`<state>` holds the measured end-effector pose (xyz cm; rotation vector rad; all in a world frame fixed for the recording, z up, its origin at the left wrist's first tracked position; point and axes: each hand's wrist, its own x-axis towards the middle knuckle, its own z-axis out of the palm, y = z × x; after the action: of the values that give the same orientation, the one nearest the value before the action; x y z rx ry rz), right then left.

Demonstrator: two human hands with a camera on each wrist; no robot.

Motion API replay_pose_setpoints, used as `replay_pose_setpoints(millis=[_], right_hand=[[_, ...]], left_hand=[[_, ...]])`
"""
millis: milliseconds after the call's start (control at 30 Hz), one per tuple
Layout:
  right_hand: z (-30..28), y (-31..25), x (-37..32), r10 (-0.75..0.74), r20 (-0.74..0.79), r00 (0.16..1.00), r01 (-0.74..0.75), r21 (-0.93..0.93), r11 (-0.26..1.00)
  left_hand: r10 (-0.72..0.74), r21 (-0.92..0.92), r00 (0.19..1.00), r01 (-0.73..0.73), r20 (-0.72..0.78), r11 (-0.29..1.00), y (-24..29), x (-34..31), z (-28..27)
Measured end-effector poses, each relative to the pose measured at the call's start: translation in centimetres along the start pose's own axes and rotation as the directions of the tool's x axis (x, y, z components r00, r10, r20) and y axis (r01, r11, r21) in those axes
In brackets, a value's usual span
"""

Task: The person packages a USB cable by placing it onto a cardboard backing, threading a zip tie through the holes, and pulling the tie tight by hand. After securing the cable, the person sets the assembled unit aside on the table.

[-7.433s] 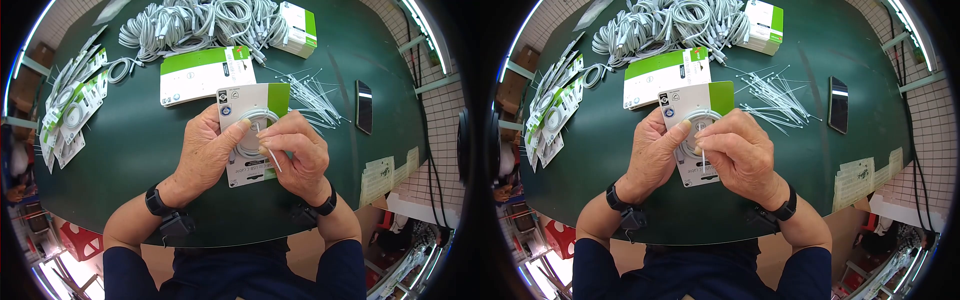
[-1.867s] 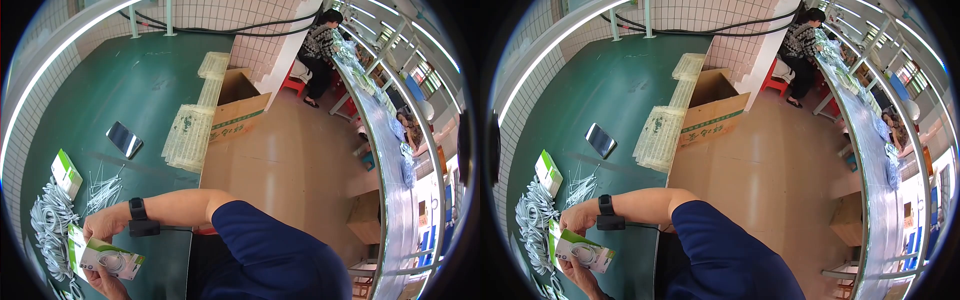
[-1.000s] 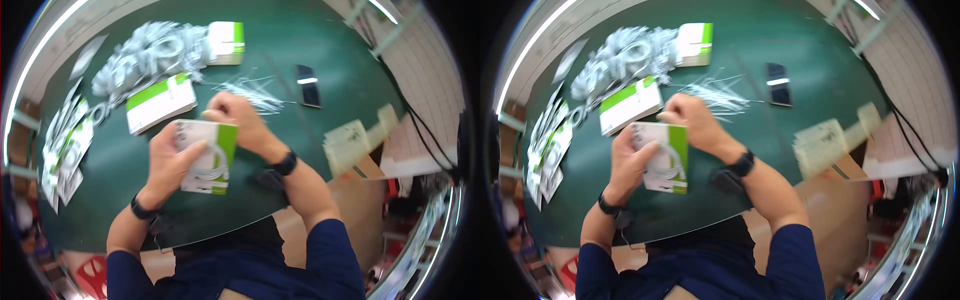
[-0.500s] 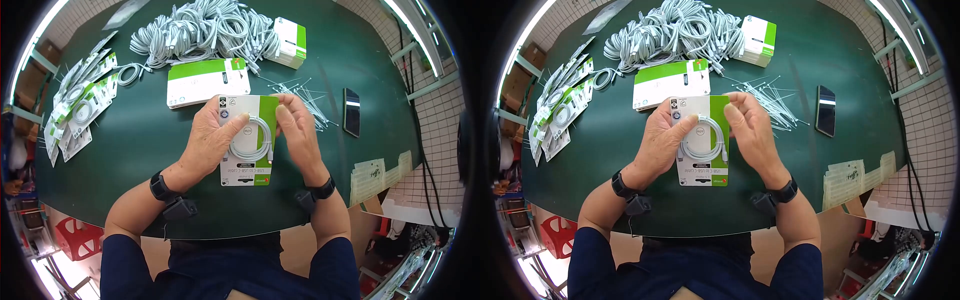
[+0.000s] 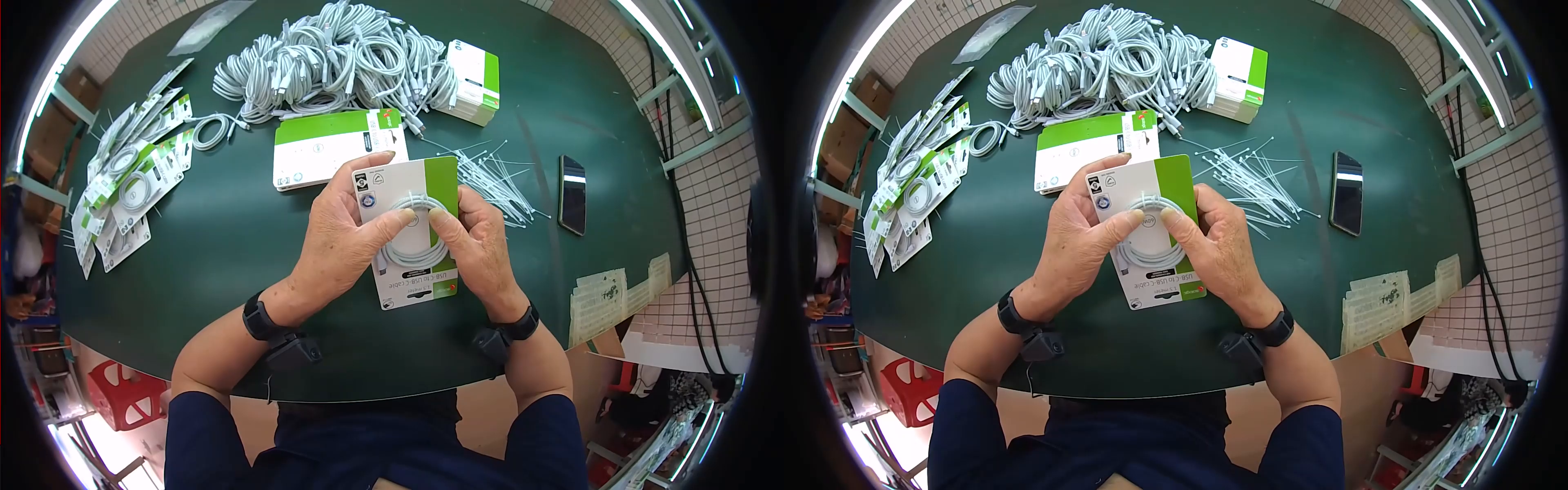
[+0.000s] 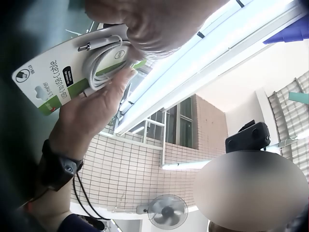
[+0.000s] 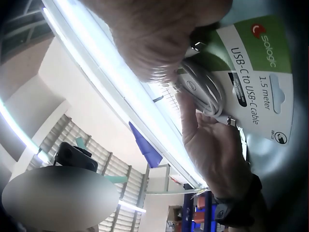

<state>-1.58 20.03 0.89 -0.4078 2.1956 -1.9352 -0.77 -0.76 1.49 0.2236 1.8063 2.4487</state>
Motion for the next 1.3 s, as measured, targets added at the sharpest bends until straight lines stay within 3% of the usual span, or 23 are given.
replay_pose_setpoints(millis=[233,400,500,533,633,733,900,933,1000,1167,1300], right_hand=[[0.9,0.0,-0.7,-0.125,-0.062,0.99,0.123,-0.022,0.992],[1.1,-0.7,-0.6,-0.106,-0.029,0.994,0.107,0.051,0.993],[1.4,-0.1,-0.1,-0.009,-0.012,1.0,0.013,0.321,0.947],[1.4,0.1,-0.1,-0.001,-0.015,1.0,0.006,0.323,0.947],[1.5,0.7,-0.1,-0.05,-0.105,0.993,0.054,0.035,0.998],[1.4,0.6,-0.3,-0.083,-0.145,0.986,0.087,0.023,0.996],[1.1,0.2,-0.1,-0.116,-0.236,0.965,0.133,0.056,0.99],[1.0,0.3,-0.1,-0.116,-0.25,0.961,0.134,0.06,0.989],[0.8,0.4,0.0,-0.105,-0.25,0.963,0.122,0.054,0.991],[1.5,1.0,0.1,-0.04,-0.284,0.958,0.096,0.185,0.978],[2.0,2.1,0.4,-0.051,-0.328,0.943,0.11,0.164,0.98]], left_hand=[[0.104,0.001,0.995,-0.104,0.001,0.995,0.0,-0.4,0.2],[-0.091,-0.176,0.996,0.093,0.024,0.98,0.2,-0.5,-0.2],[-0.206,-0.283,0.976,0.216,0.068,0.934,0.0,0.1,-0.4],[-0.162,-0.268,0.986,0.165,0.03,0.949,-0.5,0.3,-0.3],[-0.074,-0.236,0.997,0.063,-0.037,0.97,-1.3,0.3,0.3],[0.118,0.012,0.992,-0.117,-0.046,0.993,-1.1,-0.4,0.7],[0.26,0.093,0.965,-0.255,-0.046,0.963,-2.4,-2.0,2.1],[0.296,0.295,0.954,-0.295,0.045,0.909,-2.2,-2.2,1.8],[0.305,0.632,0.92,-0.391,0.246,0.669,-1.8,-2.5,1.3],[0.292,0.588,0.947,-0.311,0.131,0.747,-3.8,-2.5,2.1],[0.173,0.523,0.983,-0.175,0.054,0.834,-4.7,-2.2,2.2]])
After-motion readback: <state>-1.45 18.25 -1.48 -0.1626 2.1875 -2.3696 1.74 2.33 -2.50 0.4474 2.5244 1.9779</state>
